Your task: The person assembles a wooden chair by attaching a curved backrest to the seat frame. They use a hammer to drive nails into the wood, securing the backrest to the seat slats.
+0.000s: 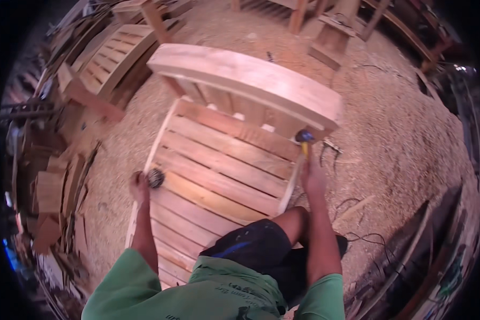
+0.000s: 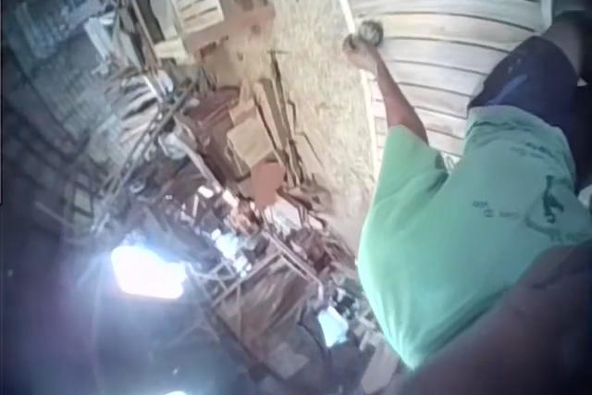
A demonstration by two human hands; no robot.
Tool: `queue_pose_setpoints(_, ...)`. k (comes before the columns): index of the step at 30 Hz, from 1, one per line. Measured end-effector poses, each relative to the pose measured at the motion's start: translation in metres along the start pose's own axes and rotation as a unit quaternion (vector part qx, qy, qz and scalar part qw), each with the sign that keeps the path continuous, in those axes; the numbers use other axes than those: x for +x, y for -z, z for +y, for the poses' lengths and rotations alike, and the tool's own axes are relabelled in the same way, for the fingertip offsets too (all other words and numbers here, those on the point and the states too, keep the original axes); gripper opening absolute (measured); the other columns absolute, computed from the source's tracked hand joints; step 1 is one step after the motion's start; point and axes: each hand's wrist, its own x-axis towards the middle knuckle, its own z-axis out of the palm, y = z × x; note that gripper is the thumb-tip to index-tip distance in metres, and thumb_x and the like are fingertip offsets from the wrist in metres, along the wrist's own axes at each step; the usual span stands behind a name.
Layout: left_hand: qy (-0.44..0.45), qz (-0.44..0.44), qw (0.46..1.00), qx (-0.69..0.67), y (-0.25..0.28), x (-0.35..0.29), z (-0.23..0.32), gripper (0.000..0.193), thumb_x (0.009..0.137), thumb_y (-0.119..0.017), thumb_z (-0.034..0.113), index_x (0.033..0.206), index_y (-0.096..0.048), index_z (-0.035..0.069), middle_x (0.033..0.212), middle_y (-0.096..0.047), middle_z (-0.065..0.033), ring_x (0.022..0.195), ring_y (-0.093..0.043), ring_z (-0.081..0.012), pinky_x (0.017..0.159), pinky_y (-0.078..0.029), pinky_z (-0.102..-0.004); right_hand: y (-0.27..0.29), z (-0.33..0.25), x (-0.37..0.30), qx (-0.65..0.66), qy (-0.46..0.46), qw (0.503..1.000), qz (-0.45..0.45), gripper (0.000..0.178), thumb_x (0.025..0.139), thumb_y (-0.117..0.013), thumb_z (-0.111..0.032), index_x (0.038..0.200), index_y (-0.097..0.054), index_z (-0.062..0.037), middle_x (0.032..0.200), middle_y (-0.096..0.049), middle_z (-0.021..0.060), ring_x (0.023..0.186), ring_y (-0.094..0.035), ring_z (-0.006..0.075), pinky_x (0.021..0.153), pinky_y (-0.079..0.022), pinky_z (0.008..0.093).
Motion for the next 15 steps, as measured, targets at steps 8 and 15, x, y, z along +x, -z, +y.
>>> queue_pose_setpoints(8,0.054,-0.103,0.990,-0.078,-0.030,-0.046,0.131,0.030,0.109,-0.055,0.011,0.131,-0.069,-0.003,0.106,-0.071,-0.0095,0.091,-0.067,-0.0166,0.082,-0.056,-0.0324,0.017,-0.020,-0.017,0.091,0.022,0.994,0.052,0.064,0.111,-0.056,-0.026,0.172,-0.036,-0.0314,0.091,-0.073,0.0285,0.079,-0.071,0.0512,0.070,-0.054,0.0624)
queue_pose_setpoints(15,0.067,-0.188,0.938,-0.284,-0.222,-0.114,0.227,0.016,0.101,-0.073,0.005,0.115,-0.078,-0.002,0.112,-0.076,-0.0111,0.099,-0.072,-0.0190,0.089,-0.058,-0.0314,0.008,-0.008,-0.009,0.097,0.029,0.995,-0.002,0.065,0.110,-0.058,-0.020,0.172,-0.039,-0.0240,0.080,-0.068,0.0286,0.070,-0.068,0.0485,0.067,-0.051,0.0584)
